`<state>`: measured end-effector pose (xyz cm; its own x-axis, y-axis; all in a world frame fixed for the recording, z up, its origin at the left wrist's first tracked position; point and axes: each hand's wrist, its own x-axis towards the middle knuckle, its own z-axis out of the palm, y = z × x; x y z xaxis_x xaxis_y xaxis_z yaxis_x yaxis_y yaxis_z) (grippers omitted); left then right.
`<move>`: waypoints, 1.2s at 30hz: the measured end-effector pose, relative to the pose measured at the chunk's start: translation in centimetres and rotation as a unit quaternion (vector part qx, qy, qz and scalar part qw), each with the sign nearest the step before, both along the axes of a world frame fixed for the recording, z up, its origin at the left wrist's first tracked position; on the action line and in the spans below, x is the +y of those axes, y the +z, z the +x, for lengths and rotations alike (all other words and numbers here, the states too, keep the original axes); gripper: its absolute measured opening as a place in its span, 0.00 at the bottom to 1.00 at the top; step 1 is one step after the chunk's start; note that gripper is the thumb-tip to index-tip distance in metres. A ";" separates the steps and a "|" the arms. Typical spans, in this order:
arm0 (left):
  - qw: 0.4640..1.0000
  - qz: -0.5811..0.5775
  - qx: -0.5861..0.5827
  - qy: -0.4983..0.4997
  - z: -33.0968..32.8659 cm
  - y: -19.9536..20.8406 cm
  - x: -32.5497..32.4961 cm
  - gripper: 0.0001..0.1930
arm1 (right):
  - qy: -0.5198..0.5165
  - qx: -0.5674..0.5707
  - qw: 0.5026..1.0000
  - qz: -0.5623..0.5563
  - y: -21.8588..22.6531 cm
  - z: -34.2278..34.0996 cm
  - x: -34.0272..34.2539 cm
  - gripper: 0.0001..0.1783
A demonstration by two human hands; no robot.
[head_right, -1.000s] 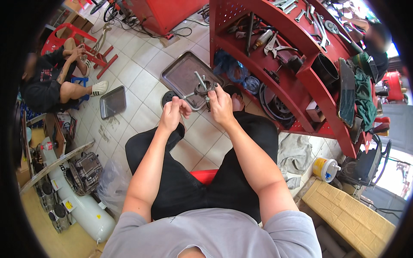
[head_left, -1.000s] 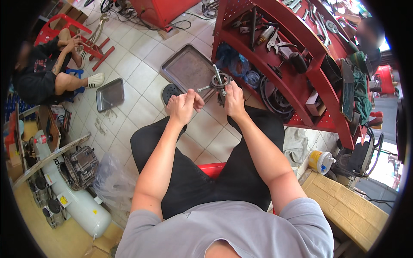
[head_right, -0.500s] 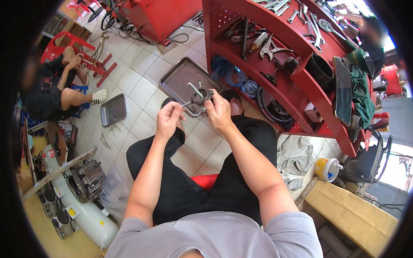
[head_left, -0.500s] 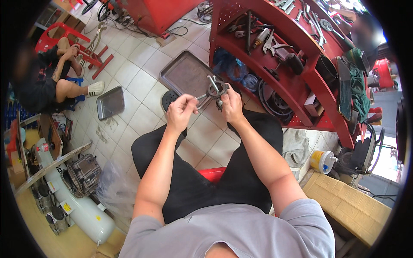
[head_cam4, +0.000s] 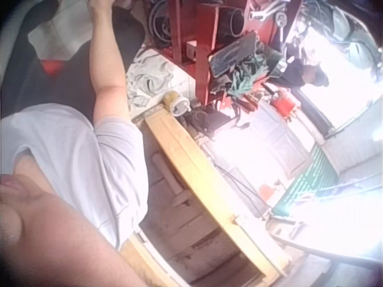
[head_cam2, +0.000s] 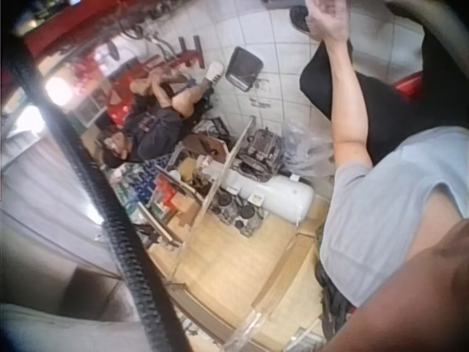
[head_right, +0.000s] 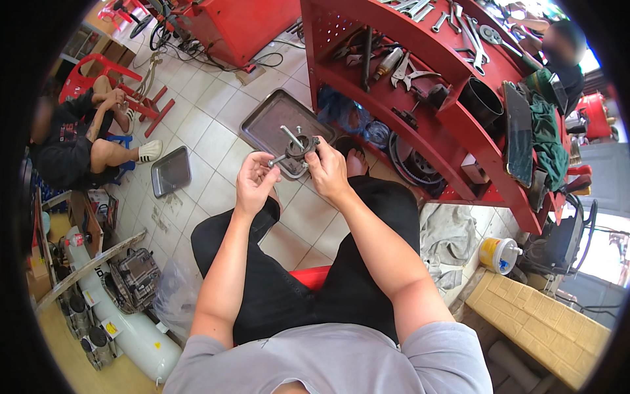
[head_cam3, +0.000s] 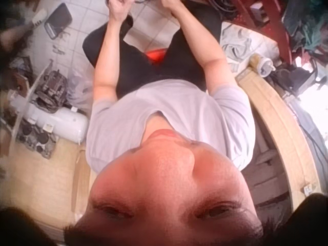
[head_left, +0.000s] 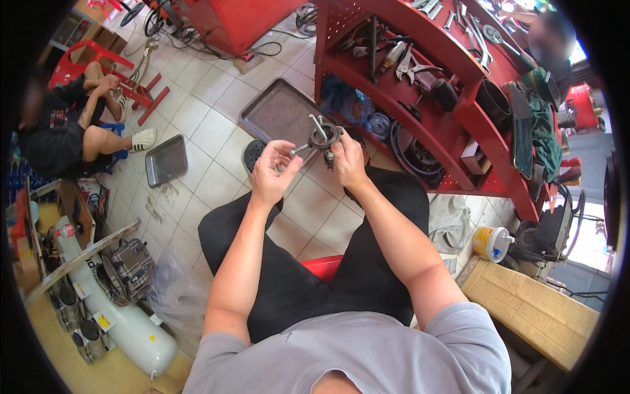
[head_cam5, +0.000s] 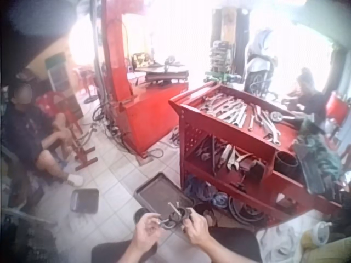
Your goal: The person sits on a low stool in a workshop and holds a metallic mechanical component, likely a carburetor, in their lap. They use both hands to manipulate the internal parts, rotating and adjusting a central shaft and surrounding fittings. The person repeatedly checks the movement of the shaft and adjusts the component's orientation throughout the clip.
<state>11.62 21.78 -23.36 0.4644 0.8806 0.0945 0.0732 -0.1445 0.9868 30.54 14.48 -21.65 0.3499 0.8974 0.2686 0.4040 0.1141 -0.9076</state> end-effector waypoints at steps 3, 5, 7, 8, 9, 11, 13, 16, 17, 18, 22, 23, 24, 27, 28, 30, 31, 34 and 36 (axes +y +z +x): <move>0.994 -0.102 0.012 -0.046 -1.1 -0.5 0.7 0.16 | 0.004 -0.004 1.000 -0.007 0.2 0.1 0.0 0.31; 0.995 -0.081 -0.019 -0.049 -0.8 0.0 0.6 0.18 | 0.005 -0.009 1.000 0.006 0.2 0.1 0.0 0.31; 0.999 -0.022 -0.044 -0.017 0.3 1.0 -0.4 0.25 | 0.004 -0.012 1.000 -0.004 0.3 0.1 -0.1 0.31; 0.999 -0.006 -0.047 -0.009 0.5 1.1 -0.6 0.28 | 0.003 -0.014 1.000 -0.009 0.3 0.1 -0.1 0.31; 0.999 -0.015 -0.034 -0.017 0.4 1.0 -0.4 0.28 | 0.004 -0.013 1.000 -0.002 0.3 0.1 0.0 0.31; 0.998 -0.048 -0.017 -0.041 -0.4 0.0 0.2 0.25 | 0.006 -0.010 1.000 0.014 0.1 -0.1 0.0 0.31; 0.993 -0.096 -0.010 -0.074 -1.1 -0.8 1.0 0.18 | 0.008 -0.007 1.000 0.004 0.4 -0.2 0.0 0.31; 0.995 -0.047 -0.088 -0.006 0.7 1.5 -0.4 0.12 | 0.005 0.001 1.000 0.004 0.3 -0.2 0.1 0.30; 0.995 -0.014 -0.098 0.027 1.1 2.2 -0.7 0.12 | 0.003 0.004 1.000 0.007 0.2 -0.1 0.1 0.30; 0.994 -0.005 -0.105 0.004 0.7 1.7 -0.5 0.18 | 0.001 0.004 1.000 0.009 0.2 -0.1 0.1 0.30; 0.991 -0.105 -0.079 -0.035 -0.3 0.0 0.2 0.20 | -0.009 0.010 1.000 0.003 0.2 -0.1 0.1 0.30; 0.992 -0.106 -0.060 -0.044 -0.6 -0.5 0.5 0.19 | -0.013 0.013 1.000 0.000 0.2 -0.1 0.1 0.30; 0.992 -0.108 -0.041 -0.052 -0.8 -0.8 0.6 0.18 | -0.012 0.012 1.000 0.000 0.2 -0.2 0.0 0.31; 0.989 -0.029 -0.134 0.046 1.1 2.4 -0.9 0.11 | -0.011 0.006 1.000 0.007 0.1 -0.2 0.1 0.31; 0.993 -0.013 -0.112 0.041 1.0 2.0 -0.7 0.11 | -0.010 0.004 1.000 0.013 -0.1 -0.2 0.1 0.31; 0.997 0.020 -0.067 0.030 0.8 1.1 -0.3 0.14 | -0.008 0.002 1.000 0.014 -0.1 -0.2 0.1 0.31; 0.999 -0.004 -0.039 0.024 0.5 0.9 -0.2 0.15 | -0.007 0.002 1.000 0.010 0.0 -0.1 0.1 0.31; 0.997 -0.080 0.018 0.013 0.0 0.9 0.0 0.18 | -0.005 -0.008 1.000 0.004 0.3 -0.3 0.1 0.31; 0.991 -0.133 0.019 0.010 -0.2 0.8 0.1 0.18 | 0.000 -0.016 1.000 -0.002 0.3 -0.3 0.1 0.31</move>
